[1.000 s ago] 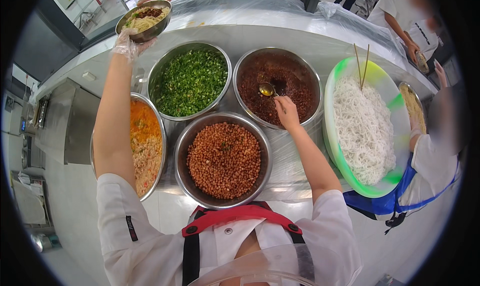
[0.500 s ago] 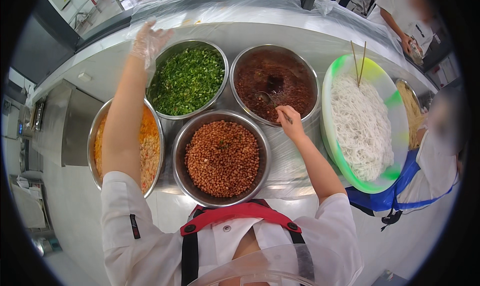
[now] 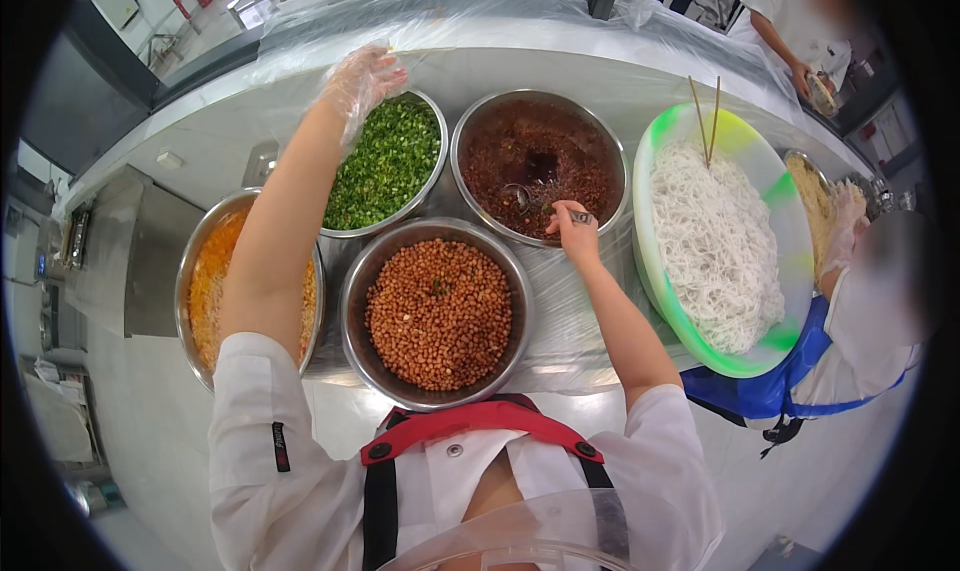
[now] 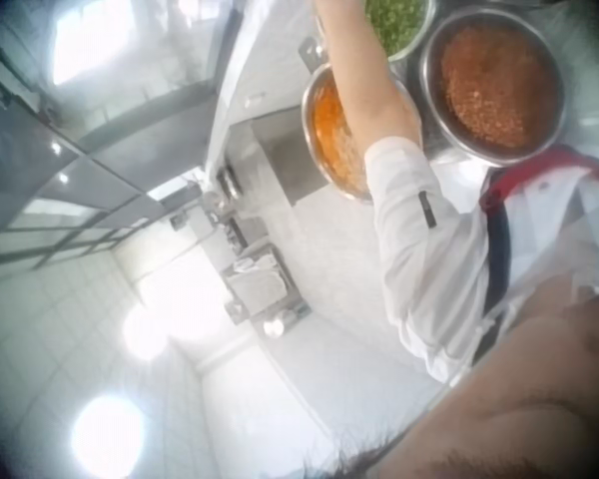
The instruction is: The person assembles noodle dishes at a cafeteria-style counter by adding various toppings from large metal bowls into individual bowls. They use a ladle to scoop sauces and toppings, then hand off the completed bowls to customers.
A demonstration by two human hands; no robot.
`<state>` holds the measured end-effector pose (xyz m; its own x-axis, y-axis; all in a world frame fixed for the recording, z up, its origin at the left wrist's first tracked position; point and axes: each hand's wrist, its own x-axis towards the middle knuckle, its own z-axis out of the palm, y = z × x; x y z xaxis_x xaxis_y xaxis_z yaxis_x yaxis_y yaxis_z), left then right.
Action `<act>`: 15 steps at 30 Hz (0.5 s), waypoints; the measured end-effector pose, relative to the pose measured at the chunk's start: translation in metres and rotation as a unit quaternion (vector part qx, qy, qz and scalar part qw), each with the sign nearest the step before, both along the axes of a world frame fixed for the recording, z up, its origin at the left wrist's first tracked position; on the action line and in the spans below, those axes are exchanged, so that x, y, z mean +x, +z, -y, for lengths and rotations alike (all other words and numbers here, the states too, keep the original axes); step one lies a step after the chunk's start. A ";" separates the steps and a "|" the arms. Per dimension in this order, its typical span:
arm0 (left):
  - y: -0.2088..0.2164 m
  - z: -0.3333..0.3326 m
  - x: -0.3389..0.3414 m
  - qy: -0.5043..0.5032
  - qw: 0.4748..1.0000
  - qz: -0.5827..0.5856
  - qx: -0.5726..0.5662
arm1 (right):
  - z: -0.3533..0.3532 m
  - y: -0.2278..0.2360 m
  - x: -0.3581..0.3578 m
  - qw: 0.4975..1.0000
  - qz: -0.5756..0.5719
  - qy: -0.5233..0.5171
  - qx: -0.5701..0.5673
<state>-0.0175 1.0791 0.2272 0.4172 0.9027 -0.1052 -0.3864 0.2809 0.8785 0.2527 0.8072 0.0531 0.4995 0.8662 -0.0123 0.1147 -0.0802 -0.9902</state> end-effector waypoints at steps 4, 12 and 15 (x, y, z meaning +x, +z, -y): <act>0.000 0.002 0.005 -0.011 1.000 -0.001 0.008 | -0.002 0.000 0.000 1.000 0.005 -0.018 0.007; 0.000 -0.003 0.014 0.025 0.999 -0.023 -0.021 | -0.005 -0.016 0.011 0.998 -0.026 -0.023 0.045; 0.003 0.007 0.029 0.036 0.999 0.008 -0.005 | -0.004 -0.012 0.014 0.999 -0.007 -0.030 0.021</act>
